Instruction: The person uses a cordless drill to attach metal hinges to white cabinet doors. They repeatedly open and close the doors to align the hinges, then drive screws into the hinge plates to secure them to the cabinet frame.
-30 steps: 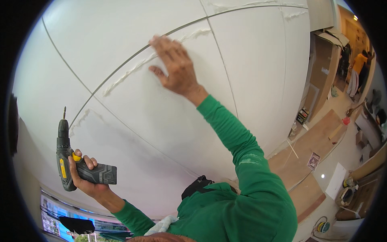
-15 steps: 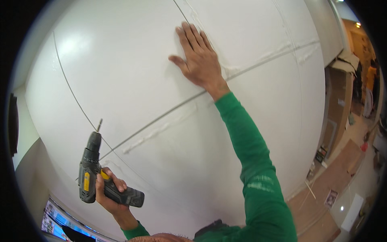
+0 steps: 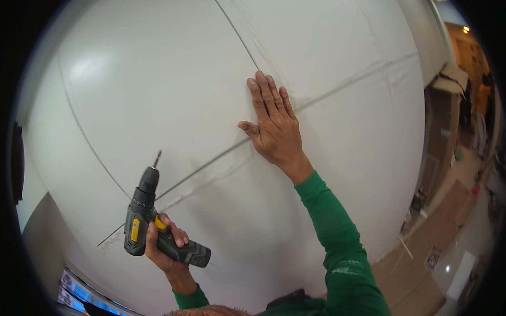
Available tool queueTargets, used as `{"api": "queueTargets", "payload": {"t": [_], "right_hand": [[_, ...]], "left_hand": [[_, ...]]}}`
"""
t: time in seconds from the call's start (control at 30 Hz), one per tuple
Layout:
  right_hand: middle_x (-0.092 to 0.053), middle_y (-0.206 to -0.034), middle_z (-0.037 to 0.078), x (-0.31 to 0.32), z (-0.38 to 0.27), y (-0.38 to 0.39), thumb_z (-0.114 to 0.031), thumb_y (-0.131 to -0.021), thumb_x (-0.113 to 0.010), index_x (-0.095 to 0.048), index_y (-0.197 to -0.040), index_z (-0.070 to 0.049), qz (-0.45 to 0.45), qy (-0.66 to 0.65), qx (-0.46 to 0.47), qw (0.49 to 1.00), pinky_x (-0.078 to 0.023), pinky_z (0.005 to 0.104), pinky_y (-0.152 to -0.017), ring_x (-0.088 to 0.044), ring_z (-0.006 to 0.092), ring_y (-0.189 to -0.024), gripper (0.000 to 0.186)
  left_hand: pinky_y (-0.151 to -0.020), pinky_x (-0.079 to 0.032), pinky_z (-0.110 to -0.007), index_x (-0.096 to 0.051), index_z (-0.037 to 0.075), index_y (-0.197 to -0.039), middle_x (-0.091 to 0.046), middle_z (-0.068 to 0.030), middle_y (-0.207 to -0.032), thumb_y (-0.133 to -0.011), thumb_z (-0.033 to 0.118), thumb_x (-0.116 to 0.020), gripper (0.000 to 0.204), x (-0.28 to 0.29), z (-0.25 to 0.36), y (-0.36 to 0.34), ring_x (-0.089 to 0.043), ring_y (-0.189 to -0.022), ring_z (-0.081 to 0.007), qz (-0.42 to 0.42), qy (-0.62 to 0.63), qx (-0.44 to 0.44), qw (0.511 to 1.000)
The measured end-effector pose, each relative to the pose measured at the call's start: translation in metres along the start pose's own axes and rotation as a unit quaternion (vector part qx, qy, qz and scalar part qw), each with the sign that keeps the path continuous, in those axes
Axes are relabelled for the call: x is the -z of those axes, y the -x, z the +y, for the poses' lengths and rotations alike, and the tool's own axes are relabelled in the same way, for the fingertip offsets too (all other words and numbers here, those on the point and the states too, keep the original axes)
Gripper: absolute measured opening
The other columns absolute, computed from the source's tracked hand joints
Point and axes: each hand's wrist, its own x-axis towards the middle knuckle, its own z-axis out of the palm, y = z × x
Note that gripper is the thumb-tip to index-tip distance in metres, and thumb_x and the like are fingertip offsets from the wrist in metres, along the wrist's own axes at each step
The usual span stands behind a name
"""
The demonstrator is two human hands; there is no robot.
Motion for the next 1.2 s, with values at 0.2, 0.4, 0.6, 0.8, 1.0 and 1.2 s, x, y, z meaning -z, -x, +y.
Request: {"api": "queueTargets", "payload": {"t": [0.2,0.4,0.6,0.8,1.0,1.2], "right_hand": [[-0.033,-0.174,0.010,0.013,0.006,0.057,-0.072,-0.102,-0.045,-0.033,-0.168,-0.009,-0.039,0.002,-0.014,0.999,-0.026,0.0485,-0.132,-0.030,0.0295,-0.161,0.092],[-0.034,-0.173,0.016,0.027,0.003,0.076,-0.054,-0.101,-0.064,-0.036,-0.167,-0.006,-0.088,-0.035,-0.025,0.995,-0.027,0.0496,-0.130,-0.032,0.0346,-0.160,0.086],[-0.041,-0.170,0.014,0.031,0.024,0.079,-0.044,-0.102,-0.068,-0.042,-0.164,-0.008,-0.109,-0.052,-0.027,0.992,-0.031,0.0485,-0.129,-0.038,0.0331,-0.157,0.076],[-0.052,-0.161,0.018,0.036,0.045,0.046,-0.030,-0.102,-0.069,-0.048,-0.159,-0.003,-0.033,-0.044,0.001,0.998,-0.038,0.0469,-0.123,-0.047,0.0382,-0.149,0.067],[-0.051,-0.162,0.019,0.013,0.067,0.019,-0.028,-0.104,-0.066,-0.049,-0.159,-0.001,-0.003,-0.022,0.057,0.998,-0.033,0.0479,-0.125,-0.045,0.0393,-0.151,0.063],[-0.054,-0.160,0.017,0.004,0.052,0.014,-0.021,-0.104,-0.065,-0.055,-0.155,-0.004,-0.022,0.030,0.052,0.998,-0.034,0.0467,-0.123,-0.048,0.0351,-0.150,0.055]], "left_hand": [[-0.050,-0.056,-0.033,-0.048,-0.008,-0.123,-0.063,-0.0156,-0.103,-0.111,0.026,-0.050,0.036,0.006,-0.001,-0.005,-0.056,-0.050,-0.0151,-0.075,0.006,-0.004,0.997],[-0.050,-0.056,-0.033,-0.044,-0.008,-0.133,-0.064,-0.0167,-0.103,-0.111,0.024,-0.049,0.039,0.007,0.001,-0.006,-0.058,-0.050,-0.0158,-0.084,0.003,0.008,0.996],[-0.050,-0.056,-0.033,-0.044,-0.010,-0.133,-0.064,-0.0176,-0.102,-0.109,0.024,-0.052,0.042,0.005,0.009,-0.009,-0.060,-0.050,-0.0176,-0.088,-0.012,0.046,0.995],[-0.053,-0.058,-0.035,-0.048,-0.012,-0.126,-0.065,-0.0178,-0.100,-0.104,0.025,-0.062,0.045,0.011,0.007,-0.008,-0.063,-0.053,-0.0207,-0.119,-0.043,0.097,0.987],[-0.057,-0.058,-0.036,-0.052,-0.013,-0.129,-0.067,-0.0197,-0.100,-0.096,0.023,-0.070,0.051,0.023,-0.013,0.016,-0.064,-0.056,-0.0212,-0.093,-0.088,0.185,0.974],[-0.066,-0.057,-0.032,-0.028,0.000,-0.165,-0.068,-0.0174,-0.100,-0.093,0.010,-0.070,0.084,0.038,-0.022,0.038,-0.066,-0.070,-0.0180,-0.086,-0.065,0.315,0.943]]}}
